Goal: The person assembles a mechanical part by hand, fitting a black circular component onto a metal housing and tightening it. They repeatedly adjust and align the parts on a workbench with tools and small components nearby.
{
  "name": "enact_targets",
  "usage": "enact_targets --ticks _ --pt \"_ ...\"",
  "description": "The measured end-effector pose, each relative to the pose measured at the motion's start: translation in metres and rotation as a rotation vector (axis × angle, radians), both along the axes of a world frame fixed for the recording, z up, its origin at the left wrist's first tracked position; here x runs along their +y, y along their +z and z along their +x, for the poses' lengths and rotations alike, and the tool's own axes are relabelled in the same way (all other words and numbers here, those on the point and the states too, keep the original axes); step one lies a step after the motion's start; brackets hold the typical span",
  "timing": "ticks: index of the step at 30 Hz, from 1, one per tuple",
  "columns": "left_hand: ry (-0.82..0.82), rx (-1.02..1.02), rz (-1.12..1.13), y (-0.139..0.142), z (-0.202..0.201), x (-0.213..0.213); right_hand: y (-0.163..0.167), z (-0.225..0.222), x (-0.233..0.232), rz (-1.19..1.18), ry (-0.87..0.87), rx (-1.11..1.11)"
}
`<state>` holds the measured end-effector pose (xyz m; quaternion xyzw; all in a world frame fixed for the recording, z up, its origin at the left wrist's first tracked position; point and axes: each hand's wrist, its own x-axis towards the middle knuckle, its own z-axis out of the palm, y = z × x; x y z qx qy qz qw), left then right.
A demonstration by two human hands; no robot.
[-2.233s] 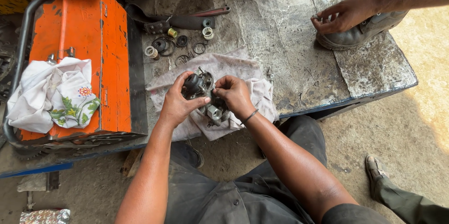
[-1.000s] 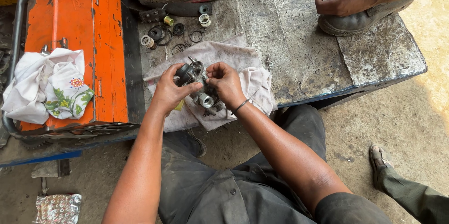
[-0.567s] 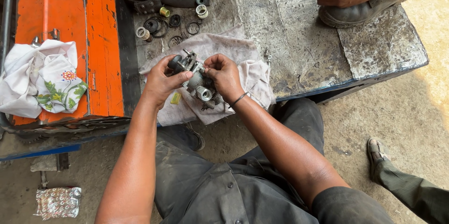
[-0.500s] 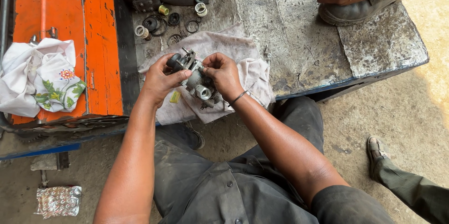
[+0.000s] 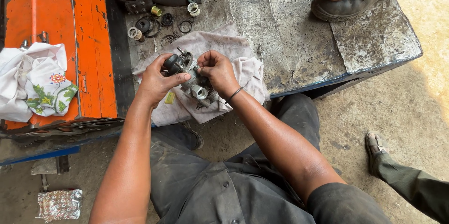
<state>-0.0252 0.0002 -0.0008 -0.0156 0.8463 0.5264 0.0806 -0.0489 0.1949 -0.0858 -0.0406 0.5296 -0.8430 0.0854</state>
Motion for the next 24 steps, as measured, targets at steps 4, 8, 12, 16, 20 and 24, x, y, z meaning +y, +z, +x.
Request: enact_targets --ticks 4,8,12,16,20,24 --pt "0.006 0.001 -0.024 -0.0020 0.0017 0.0036 -0.0002 0.0011 0.0024 0.018 -0.002 0.015" --pt "0.013 -0.004 -0.041 -0.0020 0.0035 0.0053 0.0018 0.0027 0.0027 -0.006 0.009 -0.013" --pt "0.002 0.005 -0.046 -0.0010 0.0045 0.0064 0.0032 0.0029 0.0031 -0.009 0.019 -0.033" --pt "0.007 0.001 -0.073 -0.0001 0.0040 0.0072 0.0012 0.0016 0.0036 -0.032 0.014 -0.066" --pt "0.016 -0.016 -0.086 0.0007 0.0046 0.0065 -0.0025 -0.0012 0.0036 -0.081 0.040 -0.085" --pt "0.030 -0.038 -0.076 0.0015 0.0054 0.0049 -0.0050 -0.0034 0.0055 -0.071 0.093 -0.081"
